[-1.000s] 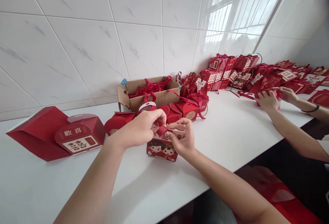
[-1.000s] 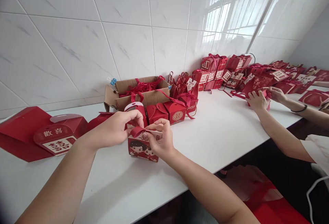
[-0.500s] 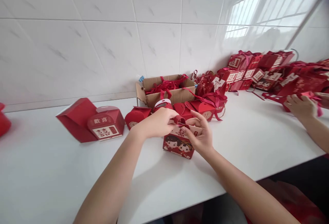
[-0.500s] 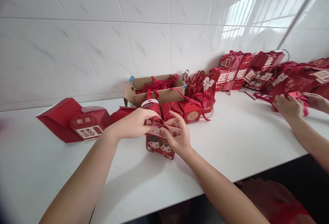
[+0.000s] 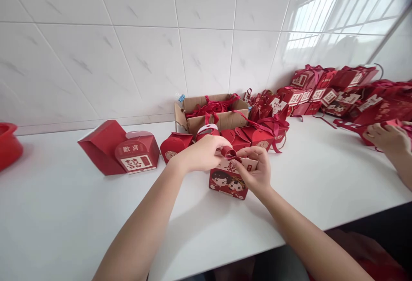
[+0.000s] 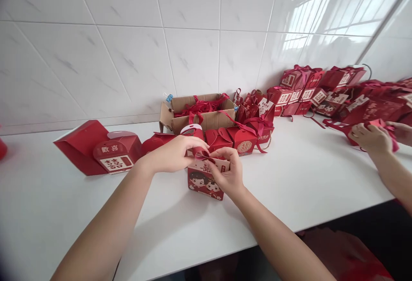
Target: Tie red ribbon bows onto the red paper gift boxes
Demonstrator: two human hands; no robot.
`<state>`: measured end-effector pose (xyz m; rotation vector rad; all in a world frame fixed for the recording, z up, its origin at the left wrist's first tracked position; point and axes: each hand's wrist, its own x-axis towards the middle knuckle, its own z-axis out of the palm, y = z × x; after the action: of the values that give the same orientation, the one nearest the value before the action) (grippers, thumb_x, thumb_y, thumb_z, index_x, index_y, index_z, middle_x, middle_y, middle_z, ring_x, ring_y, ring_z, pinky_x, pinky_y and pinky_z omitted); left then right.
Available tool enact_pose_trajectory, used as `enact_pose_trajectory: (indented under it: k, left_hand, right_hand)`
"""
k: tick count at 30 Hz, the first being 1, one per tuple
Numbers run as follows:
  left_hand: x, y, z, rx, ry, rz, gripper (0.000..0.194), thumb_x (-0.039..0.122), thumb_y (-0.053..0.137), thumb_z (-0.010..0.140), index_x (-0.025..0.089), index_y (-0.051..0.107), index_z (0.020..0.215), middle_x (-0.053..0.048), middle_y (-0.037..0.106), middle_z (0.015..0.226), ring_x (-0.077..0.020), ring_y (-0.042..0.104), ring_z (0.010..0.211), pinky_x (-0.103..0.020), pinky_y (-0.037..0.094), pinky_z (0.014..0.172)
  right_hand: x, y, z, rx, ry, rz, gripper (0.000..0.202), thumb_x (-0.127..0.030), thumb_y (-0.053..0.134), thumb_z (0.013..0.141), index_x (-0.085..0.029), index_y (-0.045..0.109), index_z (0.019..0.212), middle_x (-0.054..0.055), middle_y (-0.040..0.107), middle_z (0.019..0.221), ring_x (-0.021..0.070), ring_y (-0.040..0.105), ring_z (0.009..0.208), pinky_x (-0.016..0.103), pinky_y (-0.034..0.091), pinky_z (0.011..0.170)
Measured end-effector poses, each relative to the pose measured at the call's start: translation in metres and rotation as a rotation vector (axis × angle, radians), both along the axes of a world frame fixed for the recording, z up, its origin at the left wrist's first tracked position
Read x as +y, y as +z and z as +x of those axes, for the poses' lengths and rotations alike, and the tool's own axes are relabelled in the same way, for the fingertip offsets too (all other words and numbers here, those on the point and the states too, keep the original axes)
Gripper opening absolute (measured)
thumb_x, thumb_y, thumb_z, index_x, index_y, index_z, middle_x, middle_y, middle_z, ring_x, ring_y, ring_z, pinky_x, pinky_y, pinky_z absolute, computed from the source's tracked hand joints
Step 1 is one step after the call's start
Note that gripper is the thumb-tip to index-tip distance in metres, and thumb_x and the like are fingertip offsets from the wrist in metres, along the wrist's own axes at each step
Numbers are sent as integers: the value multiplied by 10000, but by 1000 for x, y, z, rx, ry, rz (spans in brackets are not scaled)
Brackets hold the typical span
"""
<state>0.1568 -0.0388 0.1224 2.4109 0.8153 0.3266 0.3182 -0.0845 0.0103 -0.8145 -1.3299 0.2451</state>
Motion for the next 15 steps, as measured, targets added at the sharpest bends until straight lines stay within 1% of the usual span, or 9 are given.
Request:
enact_pose_trajectory:
  k: [3,5,7,10,13,15]
  left_hand:
    - [1,0,-1,10,14,4,222,135,491,730,199,652,870,-46,658,1036,-187,602,794,-289,452,620]
    - [1,0,0,13,23,-1,190,160,501,746,194,650,859,-49,658,1024,-194,605,805,-293,460,634]
    - [0,0,0,17,26,-2,240,159,501,749,204,661,921,-47,663,1001,-195,606,805,-293,461,639]
    - [-2,1,2,10,14,0,333,120,489,732,216,672,993,-49,664,1026,-198,606,834,-289,462,647]
    - [-3,2,2,2,6,-4,306,112,494,720,202,685,942,-60,662,1028,-202,602,834,-293,464,652]
    - [-4,2,3,-1,27,17,254,122,517,709,196,687,882,-63,666,968,-201,599,794,-293,460,630]
  right_hand:
    - [0,2,1,-6,-12,35,300,-165,695,757,-234,468,942,13,627,820,161,649,764,319,562,667]
    - [0,3,2,-7,-2,47,303,-152,693,755,-235,468,940,10,626,818,159,644,765,319,558,677]
    - [0,3,3,-1,11,44,306,-149,694,752,-235,464,934,9,621,812,159,641,766,318,554,676]
    - [0,3,4,14,30,23,294,-164,701,749,-235,458,899,5,603,794,158,633,753,312,550,656]
    - [0,3,4,12,48,35,281,-159,699,749,-235,457,869,0,588,784,152,623,744,302,547,646]
    - [-1,3,5,-7,57,59,277,-147,696,748,-237,460,863,0,585,783,151,620,747,301,553,648]
